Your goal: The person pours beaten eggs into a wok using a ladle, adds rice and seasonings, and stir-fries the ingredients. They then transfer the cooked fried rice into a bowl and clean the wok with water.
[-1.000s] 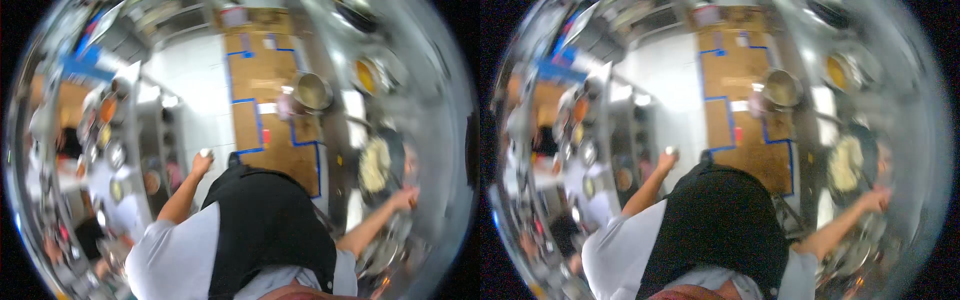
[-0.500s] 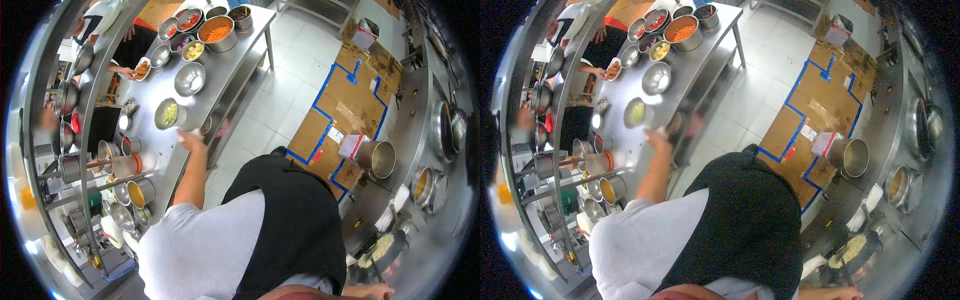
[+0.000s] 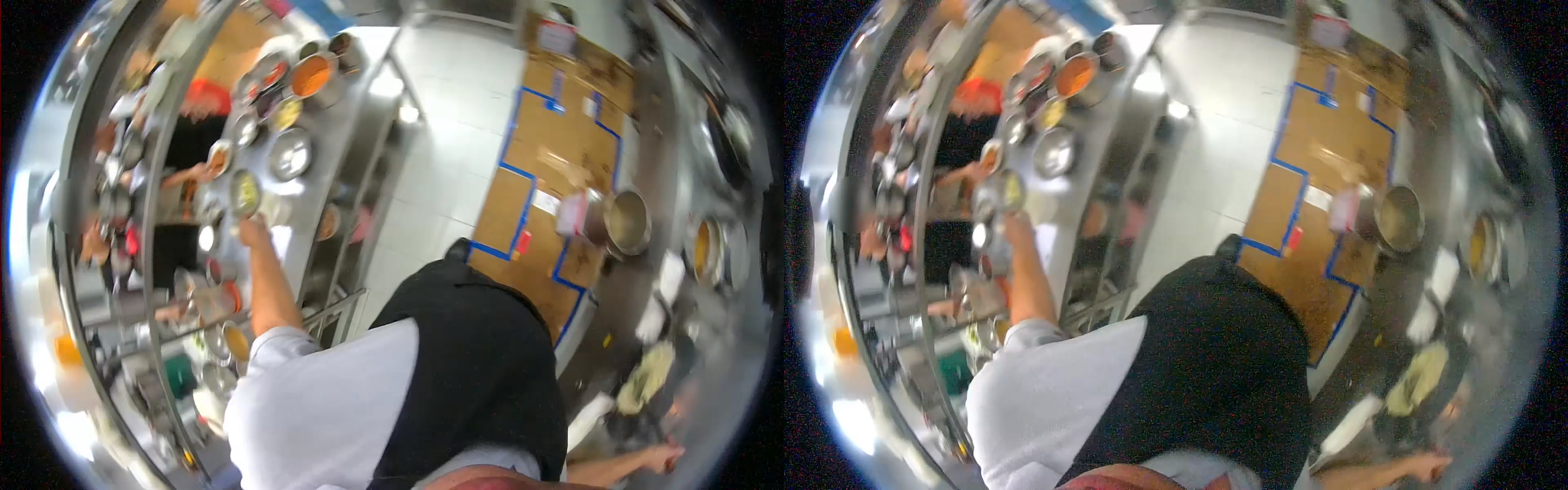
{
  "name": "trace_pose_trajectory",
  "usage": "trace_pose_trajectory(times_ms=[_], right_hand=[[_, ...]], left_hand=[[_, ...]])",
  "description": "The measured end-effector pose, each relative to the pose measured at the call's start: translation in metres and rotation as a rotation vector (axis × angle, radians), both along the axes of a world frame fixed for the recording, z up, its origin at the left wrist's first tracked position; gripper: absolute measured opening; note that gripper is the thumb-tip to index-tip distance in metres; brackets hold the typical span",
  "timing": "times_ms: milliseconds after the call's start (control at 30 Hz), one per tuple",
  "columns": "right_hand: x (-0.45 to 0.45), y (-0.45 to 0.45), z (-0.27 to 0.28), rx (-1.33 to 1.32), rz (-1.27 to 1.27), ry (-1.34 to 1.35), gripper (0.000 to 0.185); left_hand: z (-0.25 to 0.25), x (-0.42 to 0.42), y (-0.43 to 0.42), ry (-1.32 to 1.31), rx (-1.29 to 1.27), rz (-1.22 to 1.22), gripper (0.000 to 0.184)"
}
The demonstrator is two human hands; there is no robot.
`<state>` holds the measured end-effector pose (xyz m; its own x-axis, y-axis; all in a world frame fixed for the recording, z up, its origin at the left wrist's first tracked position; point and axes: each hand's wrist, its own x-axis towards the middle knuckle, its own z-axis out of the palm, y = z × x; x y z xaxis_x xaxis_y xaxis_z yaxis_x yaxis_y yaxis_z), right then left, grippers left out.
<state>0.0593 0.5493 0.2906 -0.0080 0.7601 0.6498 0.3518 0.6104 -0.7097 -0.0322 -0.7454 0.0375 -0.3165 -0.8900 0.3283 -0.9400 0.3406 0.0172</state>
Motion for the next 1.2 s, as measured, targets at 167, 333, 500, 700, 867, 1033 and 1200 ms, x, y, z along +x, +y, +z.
trace_pose_trajectory(times_ms=[167, 333, 500, 700, 867, 1033, 1200], right_hand=[[0.059, -0.043, -0.009, 0.697, -0.607, -1.055, 0.025], [0.031, -0.086, 0.033, -0.181, 0.334, 0.441, 0.032], [0.04, -0.09, -0.002, -0.091, 0.373, 0.246, 0.017], [0.032, -0.06, 0.036, -0.058, 0.511, 0.72, 0.036], [0.032, -0.012, -0.02, -0.388, 0.625, 0.606, 0.032], [0.065, 0.004, -0.042, -0.128, 0.443, 0.324, 0.01], [0.039, -0.049, 0.006, -0.229, 0.725, 0.669, 0.01]], left_hand=[[0.075, -0.134, 0.137, 0.997, 0.812, -0.182, 0.03], [0.084, -0.277, 0.406, 1.071, 1.383, -0.33, 0.027], [0.063, -0.34, 0.605, 0.897, 2.008, -0.464, 0.024], [0.201, -0.413, 0.774, 0.774, 2.128, -1.083, 0.02], [0.428, -0.399, 0.863, 0.566, 2.016, -1.837, 0.026], [0.491, -0.377, 0.902, 0.533, 1.696, -1.755, 0.027], [0.333, -0.347, 0.979, 0.198, 1.662, -1.526, 0.036]])
